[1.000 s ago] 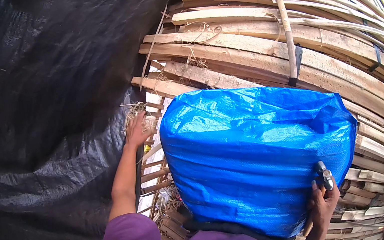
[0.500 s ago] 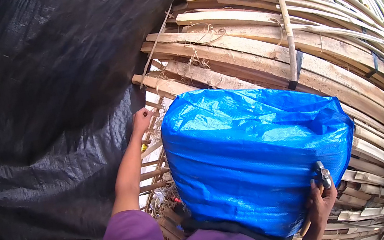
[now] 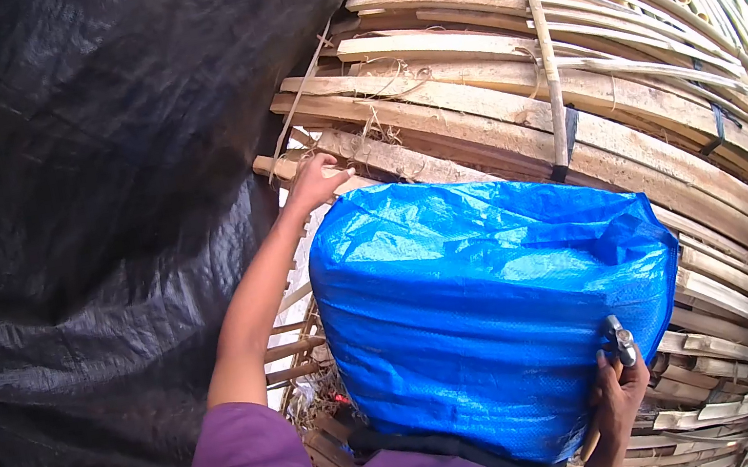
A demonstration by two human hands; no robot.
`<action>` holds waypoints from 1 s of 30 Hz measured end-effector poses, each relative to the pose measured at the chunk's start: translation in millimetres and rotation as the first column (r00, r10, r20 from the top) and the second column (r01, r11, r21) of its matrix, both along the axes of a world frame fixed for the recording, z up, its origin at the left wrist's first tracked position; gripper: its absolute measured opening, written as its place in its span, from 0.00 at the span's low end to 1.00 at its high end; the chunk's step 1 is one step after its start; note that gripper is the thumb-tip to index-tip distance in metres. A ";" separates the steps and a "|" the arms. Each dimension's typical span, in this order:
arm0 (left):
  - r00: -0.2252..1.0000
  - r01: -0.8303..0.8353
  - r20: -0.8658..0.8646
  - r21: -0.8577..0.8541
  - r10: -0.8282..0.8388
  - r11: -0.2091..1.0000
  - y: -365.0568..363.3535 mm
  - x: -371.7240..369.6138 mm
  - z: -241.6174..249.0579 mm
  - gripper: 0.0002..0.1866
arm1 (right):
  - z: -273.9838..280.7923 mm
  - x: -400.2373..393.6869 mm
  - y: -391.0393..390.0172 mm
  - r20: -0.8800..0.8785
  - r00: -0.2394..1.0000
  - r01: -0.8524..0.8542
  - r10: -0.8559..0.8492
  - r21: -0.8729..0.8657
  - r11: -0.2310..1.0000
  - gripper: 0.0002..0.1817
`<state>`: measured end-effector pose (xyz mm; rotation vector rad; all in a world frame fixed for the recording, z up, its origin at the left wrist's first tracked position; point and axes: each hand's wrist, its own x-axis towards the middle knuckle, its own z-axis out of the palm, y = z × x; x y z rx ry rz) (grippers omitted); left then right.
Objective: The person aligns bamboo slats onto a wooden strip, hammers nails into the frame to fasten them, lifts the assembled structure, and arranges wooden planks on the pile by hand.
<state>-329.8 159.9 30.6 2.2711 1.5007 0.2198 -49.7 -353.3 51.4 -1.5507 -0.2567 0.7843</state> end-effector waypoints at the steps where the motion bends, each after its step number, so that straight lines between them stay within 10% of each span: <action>1: 0.985 0.008 -0.171 0.041 0.000 0.999 3.3 9.6 -7.0 0.42 | 0.7 -0.4 0.5 0.002 1.000 0.005 -0.005 0.004 1.000 0.22; 4: 0.920 -0.140 -0.378 -0.078 0.101 0.987 6.7 38.0 -8.7 0.63 | 6.5 -1.6 3.5 0.029 0.999 0.027 -0.027 -0.024 0.999 0.19; 13: 0.903 -0.363 -0.293 -0.131 0.314 0.923 50.0 28.8 -68.1 0.73 | 19.4 -4.2 10.8 -0.053 0.998 0.032 -0.034 -0.029 0.999 0.11; 30: 0.878 -0.459 -0.175 -0.040 0.446 0.888 67.5 19.6 -61.3 0.47 | 19.6 -4.1 11.7 -0.047 0.995 0.084 -0.088 -0.086 0.993 0.12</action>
